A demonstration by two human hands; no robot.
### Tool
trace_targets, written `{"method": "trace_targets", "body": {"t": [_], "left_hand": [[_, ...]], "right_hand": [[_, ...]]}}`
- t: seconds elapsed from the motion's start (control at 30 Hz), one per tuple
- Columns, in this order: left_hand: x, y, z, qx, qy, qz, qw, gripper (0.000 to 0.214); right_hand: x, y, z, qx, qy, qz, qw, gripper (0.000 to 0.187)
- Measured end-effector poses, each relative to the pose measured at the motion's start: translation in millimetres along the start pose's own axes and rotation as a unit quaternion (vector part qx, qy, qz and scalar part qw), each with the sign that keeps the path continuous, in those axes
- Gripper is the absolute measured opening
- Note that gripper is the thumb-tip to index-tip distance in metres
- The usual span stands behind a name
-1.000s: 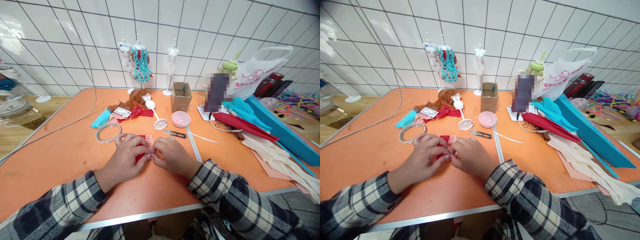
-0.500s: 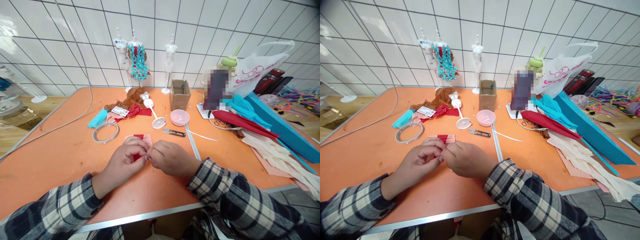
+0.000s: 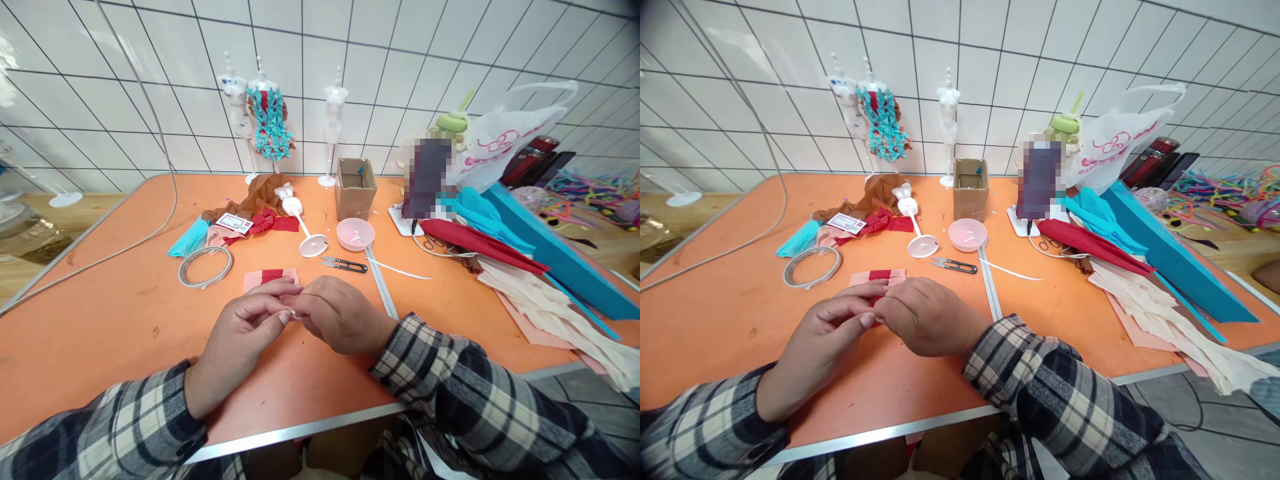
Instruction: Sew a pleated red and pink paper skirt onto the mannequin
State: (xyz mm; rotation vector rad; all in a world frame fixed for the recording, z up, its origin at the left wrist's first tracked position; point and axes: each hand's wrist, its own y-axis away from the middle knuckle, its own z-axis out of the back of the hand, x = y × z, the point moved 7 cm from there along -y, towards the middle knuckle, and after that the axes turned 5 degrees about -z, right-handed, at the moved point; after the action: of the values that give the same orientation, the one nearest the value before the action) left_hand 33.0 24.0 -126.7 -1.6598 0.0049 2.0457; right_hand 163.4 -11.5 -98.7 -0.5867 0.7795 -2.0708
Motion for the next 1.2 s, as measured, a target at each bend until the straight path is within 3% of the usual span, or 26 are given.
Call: {"method": "trace_targets", "body": {"t": [0.13, 0.2, 0.27, 0.3, 0.37, 0.43, 0.57, 0.7, 0.87, 1.03, 1.2], "left_hand": [[6, -5, 12.6, -0.036, -0.036, 0.015, 0.999, 0.019], [17, -13, 33.1, -0.101, -0.049, 0.05, 0.992, 0.022], [28, -22, 50.3, -0.128, -0.082, 0.072, 0.986, 0.018], [29, -27, 57.9, -0.145, -0.087, 0.053, 0.984, 0.018], [31, -32, 64.3, -0.149, -0.092, 0.015, 0.985, 0.023], [31, -32, 61.6, -0.133, -0.074, -0.012, 0.988, 0.031], [22, -25, 45.3, -0.075, -0.067, -0.042, 0.994, 0.034], [11, -24, 41.6, -0.068, -0.151, -0.054, 0.985, 0.028], [12, -26, 42.4, -0.067, -0.184, -0.053, 0.979, 0.026], [14, -27, 38.2, -0.047, -0.176, -0.053, 0.982, 0.031], [10, -28, 34.3, -0.032, -0.171, -0.058, 0.983, 0.039]], "right_hand": [[0, 0, -1, -0.015, -0.05, -0.043, 0.998, 0.019], [-3, -1, 6, -0.033, -0.074, -0.066, 0.995, 0.02], [-18, -1, 18, -0.045, -0.085, -0.126, 0.987, 0.018], [-33, 1, 24, -0.04, -0.089, -0.18, 0.979, 0.017], [-72, 12, 33, 0.016, -0.117, -0.315, 0.942, 0.012], [-111, 35, 40, 0.095, -0.168, -0.449, 0.872, 0.009], [-155, 80, 55, 0.187, -0.186, -0.567, 0.78, 0.008], [-159, 99, 50, 0.242, -0.18, -0.6, 0.741, 0.028], [-167, 109, 42, 0.287, -0.057, -0.628, 0.721, 0.026], [-176, 107, 40, 0.315, 0.049, -0.615, 0.721, 0.029], [-178, 108, 42, 0.335, 0.068, -0.622, 0.704, 0.029]]}}
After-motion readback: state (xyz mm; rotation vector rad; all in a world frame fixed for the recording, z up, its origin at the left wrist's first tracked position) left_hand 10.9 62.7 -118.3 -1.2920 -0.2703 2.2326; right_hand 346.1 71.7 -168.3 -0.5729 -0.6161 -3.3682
